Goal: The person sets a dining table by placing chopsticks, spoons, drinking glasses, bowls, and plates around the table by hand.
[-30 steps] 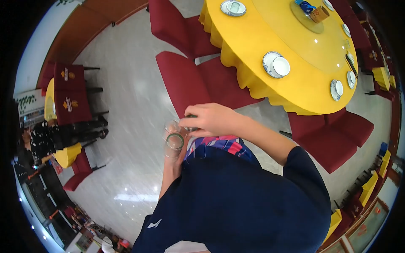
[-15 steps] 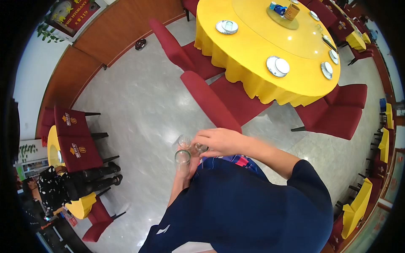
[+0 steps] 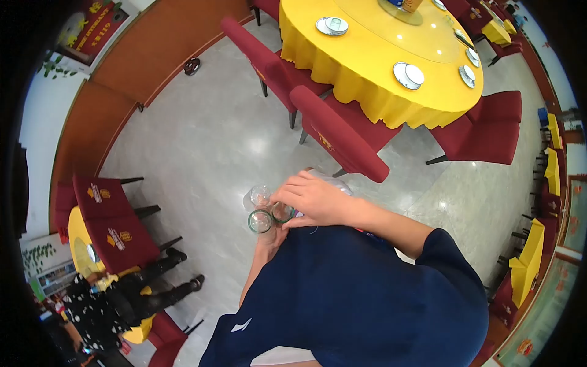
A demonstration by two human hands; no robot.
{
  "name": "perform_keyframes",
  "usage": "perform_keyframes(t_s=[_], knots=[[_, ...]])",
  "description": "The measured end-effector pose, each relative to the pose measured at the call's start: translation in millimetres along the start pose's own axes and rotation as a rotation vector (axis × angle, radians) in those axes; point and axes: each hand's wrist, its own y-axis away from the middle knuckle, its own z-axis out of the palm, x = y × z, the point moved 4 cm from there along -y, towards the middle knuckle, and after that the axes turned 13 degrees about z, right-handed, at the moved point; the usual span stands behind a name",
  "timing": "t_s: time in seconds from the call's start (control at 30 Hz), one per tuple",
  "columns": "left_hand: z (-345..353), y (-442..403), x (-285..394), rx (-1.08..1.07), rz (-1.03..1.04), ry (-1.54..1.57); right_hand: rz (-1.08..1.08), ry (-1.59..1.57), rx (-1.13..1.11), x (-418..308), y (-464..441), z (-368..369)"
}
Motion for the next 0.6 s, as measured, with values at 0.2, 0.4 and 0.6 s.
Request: perform_keyframes(t_s=[0.2,0.4,0.6], knots=[[-16.8,-80.3,23.4,-0.101,-0.089,0.039,0.073,0.060,0.074,35.7,-53.1,-8.4],[3.4,-194.7,60.4,-0.152,-0.051,0.053,0.040,-0.124,0.260,137.2,-145.9,-81.9],[92.9,-302.3,107.9,-0.411,-0.403,-0.136,0.612,0.173,0.911,442.5,-260.0,-225.5]])
